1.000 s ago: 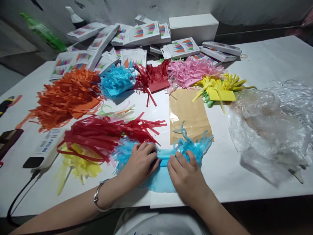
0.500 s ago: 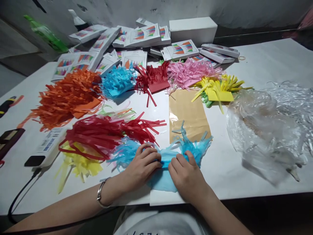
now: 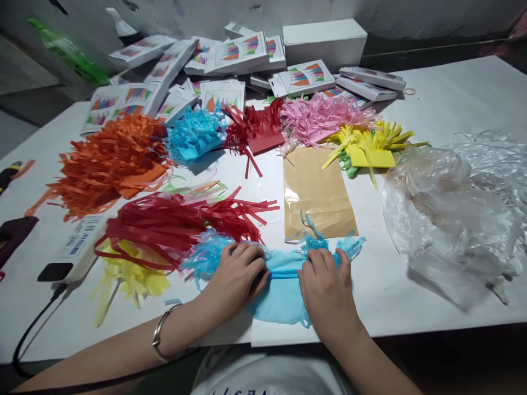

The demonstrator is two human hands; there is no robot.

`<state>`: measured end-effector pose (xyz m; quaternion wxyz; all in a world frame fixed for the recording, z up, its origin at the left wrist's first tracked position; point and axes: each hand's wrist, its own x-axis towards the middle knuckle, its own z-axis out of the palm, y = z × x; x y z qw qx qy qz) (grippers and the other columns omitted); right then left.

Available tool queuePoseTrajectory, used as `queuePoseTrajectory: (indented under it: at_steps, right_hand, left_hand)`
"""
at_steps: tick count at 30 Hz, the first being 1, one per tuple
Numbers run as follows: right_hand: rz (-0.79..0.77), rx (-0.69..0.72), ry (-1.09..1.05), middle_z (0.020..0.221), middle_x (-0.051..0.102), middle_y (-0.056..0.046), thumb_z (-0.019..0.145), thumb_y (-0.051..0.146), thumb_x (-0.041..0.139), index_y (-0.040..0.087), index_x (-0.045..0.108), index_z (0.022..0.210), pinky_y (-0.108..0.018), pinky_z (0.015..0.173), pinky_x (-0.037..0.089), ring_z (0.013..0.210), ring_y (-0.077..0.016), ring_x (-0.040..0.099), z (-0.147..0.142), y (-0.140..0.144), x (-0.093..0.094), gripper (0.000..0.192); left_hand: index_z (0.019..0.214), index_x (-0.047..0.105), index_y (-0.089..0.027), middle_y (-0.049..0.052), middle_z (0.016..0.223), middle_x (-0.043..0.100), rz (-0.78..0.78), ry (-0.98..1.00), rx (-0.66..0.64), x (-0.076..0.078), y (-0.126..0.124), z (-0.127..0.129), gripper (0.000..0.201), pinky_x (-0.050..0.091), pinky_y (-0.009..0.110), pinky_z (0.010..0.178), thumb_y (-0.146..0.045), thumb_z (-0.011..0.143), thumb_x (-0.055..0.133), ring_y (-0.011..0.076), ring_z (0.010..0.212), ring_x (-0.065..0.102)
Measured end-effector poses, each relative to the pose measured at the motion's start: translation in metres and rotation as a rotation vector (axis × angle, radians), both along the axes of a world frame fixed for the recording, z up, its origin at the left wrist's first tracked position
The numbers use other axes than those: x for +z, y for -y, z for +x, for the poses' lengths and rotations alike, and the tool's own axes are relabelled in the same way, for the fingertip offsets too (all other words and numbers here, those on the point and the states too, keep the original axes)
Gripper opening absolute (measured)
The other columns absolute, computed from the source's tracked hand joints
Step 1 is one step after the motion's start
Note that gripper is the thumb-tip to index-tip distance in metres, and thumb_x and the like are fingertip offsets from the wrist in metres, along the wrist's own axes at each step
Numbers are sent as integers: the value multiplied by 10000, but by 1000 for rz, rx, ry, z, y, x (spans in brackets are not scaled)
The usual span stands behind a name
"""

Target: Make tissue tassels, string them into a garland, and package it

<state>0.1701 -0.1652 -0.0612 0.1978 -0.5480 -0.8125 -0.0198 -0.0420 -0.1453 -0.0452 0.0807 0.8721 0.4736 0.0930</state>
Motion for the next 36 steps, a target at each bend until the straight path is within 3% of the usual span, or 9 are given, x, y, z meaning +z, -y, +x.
queuePoseTrajectory:
  at_steps: [2,5,8,15,21,24,29,32,36]
  right_hand:
    - [37,14,-9,1032,705,-103,978,128,502,173,664,851,-514,1096,254,1040,-250,593,-2,1,3,211]
    - [92,204,-47,1002,710,-100,988,80,411,166,683,951,-483,1060,285,1037,-245,579,-5,1,5,287]
    - [104,355,-40,861,694,-68,979,50,390,160,675,892,-433,987,314,929,-220,578,-8,0,1,318]
    - [51,312,-58,776,627,-34,961,66,454,181,622,797,-404,944,306,819,-194,529,-15,-2,-4,262]
    - [25,390,-85,779,630,-48,970,48,379,165,635,812,-418,970,333,832,-201,535,-5,-1,-2,323]
    - [-4,384,-178,870,675,-62,979,35,359,149,662,891,-469,1071,315,932,-204,585,10,4,-5,336]
    - [-7,303,-277,1069,698,-102,995,88,437,155,668,903,-526,1142,286,1105,-238,604,18,12,-8,257]
    - [-19,218,-291,1066,700,-90,987,107,488,162,649,886,-533,1150,276,1083,-234,621,11,14,-6,199]
    - [-17,63,-268,1032,701,-75,984,164,525,172,617,831,-536,1140,267,1033,-239,628,-1,13,-4,179]
  left_hand:
    - [826,630,-182,75,979,643,-3,-2,-3,-1,-2,2,124,365,457,870,-228,927,575,262,954,544]
    - [865,629,-184,72,991,640,5,25,-14,-3,-4,2,91,363,458,883,-196,926,563,252,941,545]
    - [905,649,-199,61,1017,651,46,81,-89,-4,-3,-2,121,350,468,941,-185,959,542,244,959,545]
    - [915,678,-205,33,969,685,139,148,-253,-3,-1,-7,181,284,478,1084,-156,989,520,213,972,554]
    - [850,667,-200,22,927,686,7,215,-221,-6,-4,-4,206,334,428,1016,-165,987,517,189,906,561]
    - [842,672,-202,18,909,679,-64,246,-178,-8,-4,-5,166,347,405,959,-201,973,570,188,897,554]
    - [878,687,-206,19,940,683,-56,230,-189,-5,-1,-7,164,324,419,952,-190,979,559,198,908,545]
    - [927,683,-194,31,987,690,-45,161,-191,0,2,-5,167,321,438,958,-143,969,530,209,921,541]
    - [854,660,-172,45,935,669,-67,27,-112,5,2,5,162,341,457,924,-153,950,531,230,911,539]
